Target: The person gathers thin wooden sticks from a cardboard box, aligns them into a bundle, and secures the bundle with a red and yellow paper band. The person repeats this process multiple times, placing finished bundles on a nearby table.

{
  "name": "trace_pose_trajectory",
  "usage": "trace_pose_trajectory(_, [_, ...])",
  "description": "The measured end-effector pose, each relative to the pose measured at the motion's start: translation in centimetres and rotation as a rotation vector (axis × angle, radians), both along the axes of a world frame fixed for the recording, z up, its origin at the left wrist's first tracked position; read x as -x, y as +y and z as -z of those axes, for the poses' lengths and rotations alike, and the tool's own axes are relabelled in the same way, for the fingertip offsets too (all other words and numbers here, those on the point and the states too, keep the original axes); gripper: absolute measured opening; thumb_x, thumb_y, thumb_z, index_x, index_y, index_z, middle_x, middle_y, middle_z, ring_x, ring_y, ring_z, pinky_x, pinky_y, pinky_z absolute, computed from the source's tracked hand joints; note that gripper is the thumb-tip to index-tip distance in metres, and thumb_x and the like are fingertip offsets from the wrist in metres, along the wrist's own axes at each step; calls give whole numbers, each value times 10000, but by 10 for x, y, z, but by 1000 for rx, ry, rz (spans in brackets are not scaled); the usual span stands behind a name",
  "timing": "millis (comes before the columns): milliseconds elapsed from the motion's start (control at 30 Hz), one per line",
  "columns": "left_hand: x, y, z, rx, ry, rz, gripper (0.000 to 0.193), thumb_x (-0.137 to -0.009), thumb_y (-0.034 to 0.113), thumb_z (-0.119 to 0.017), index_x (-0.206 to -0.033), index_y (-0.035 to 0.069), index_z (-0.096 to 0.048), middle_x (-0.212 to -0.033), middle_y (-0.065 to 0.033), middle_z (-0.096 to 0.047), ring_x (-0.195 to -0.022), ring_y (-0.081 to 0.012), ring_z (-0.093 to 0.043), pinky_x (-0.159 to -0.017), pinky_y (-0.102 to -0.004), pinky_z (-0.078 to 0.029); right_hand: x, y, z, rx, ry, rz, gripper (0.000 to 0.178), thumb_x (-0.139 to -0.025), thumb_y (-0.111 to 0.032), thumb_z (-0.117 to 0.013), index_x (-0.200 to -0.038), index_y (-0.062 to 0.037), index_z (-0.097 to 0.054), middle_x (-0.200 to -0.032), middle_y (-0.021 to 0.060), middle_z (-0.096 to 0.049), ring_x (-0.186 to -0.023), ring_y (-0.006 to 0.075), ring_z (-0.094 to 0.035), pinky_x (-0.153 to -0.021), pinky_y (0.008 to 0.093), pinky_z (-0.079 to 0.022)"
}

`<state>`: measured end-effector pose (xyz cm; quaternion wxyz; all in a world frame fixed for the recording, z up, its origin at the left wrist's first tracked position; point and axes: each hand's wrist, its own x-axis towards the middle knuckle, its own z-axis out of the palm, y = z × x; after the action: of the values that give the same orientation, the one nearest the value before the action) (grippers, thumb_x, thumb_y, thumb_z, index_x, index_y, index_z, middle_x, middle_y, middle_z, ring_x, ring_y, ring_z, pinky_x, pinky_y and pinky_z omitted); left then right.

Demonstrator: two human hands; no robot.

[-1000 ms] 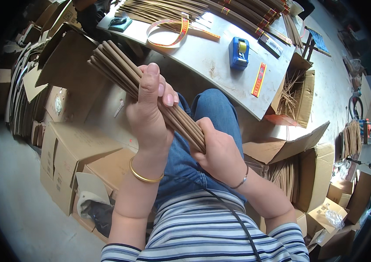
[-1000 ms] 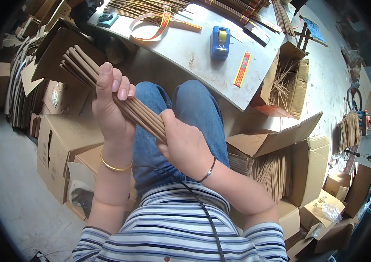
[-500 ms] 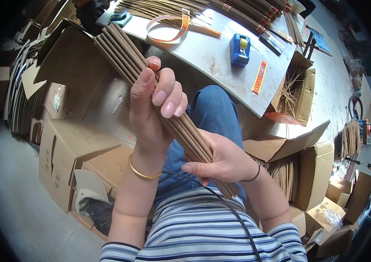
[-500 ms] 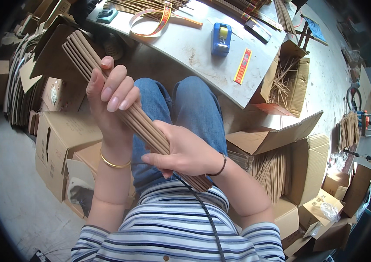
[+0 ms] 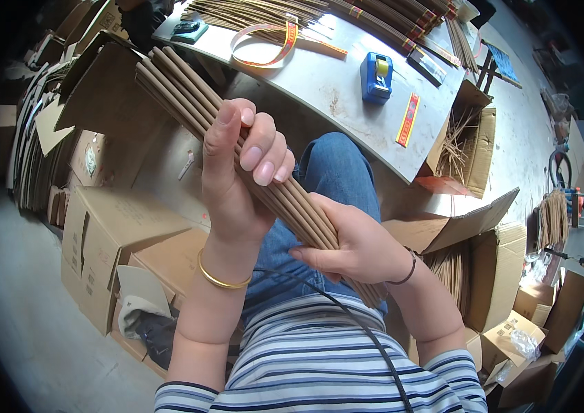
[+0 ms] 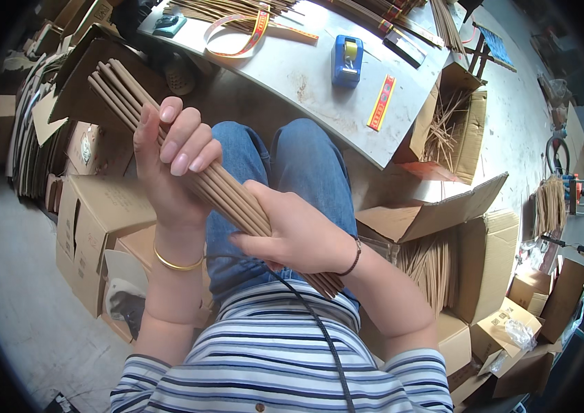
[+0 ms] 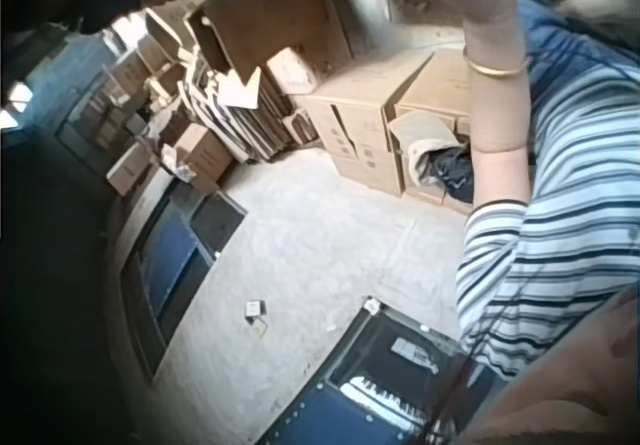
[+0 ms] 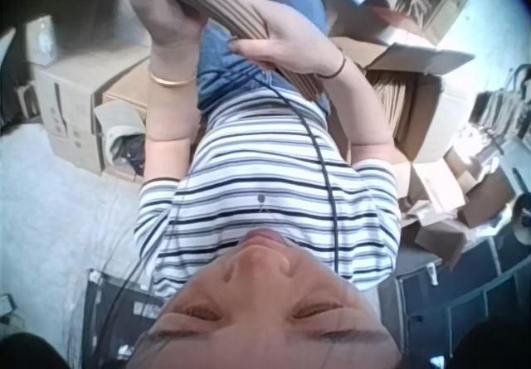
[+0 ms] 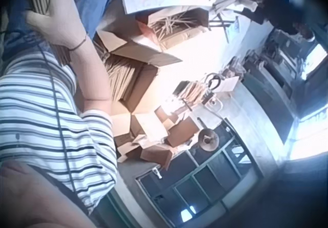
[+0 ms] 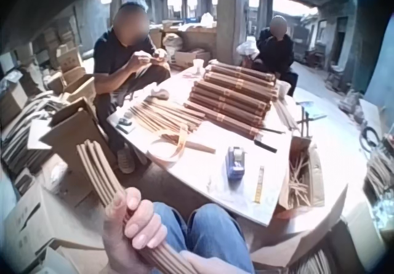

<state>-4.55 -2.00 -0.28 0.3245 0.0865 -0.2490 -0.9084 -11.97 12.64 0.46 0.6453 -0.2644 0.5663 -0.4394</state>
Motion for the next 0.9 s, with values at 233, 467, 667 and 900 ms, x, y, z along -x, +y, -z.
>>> trace_pose_trajectory(233, [1,4,-2,91,55,20,230,-1011,265,-475,-852,99,-484,-616,26,-436,-503,-72,-464,-514,-232,-445,-9,2,10,228,585,75,361,-794,-134,-742,-1024,-21,-487,-695,115,-586,-604,211,-614,-543,313,-479])
trace_pose_trajectory(467, [10,-5,20,-163,557,363,145,-1007,221,-469,-1004,80,-502,-665,14,-480,-562,-84,-498,-594,-253,-461,-3,4,15,158,-472,-6,279,-810,-84,-727,-950,-22,-494,-631,58,-546,-478,115,-544,-420,233,-429])
trace_pose_trajectory(667, [8,15,-8,112,-188,-212,209,-933,226,-622,-810,120,-490,-598,40,-441,-500,-59,-476,-522,-229,-441,-17,1,31,235,812,227,271,-808,-103,-692,-986,-24,-504,-770,170,-621,-668,316,-625,-608,352,-483])
trace_pose_trajectory(900, [2,12,-8,210,-102,-65,275,-990,263,-528,-773,116,-445,-559,31,-413,-439,-61,-444,-458,-208,-424,-18,5,19,260,805,195,300,-804,-106,-720,-992,-23,-501,-753,132,-619,-614,254,-616,-562,344,-485])
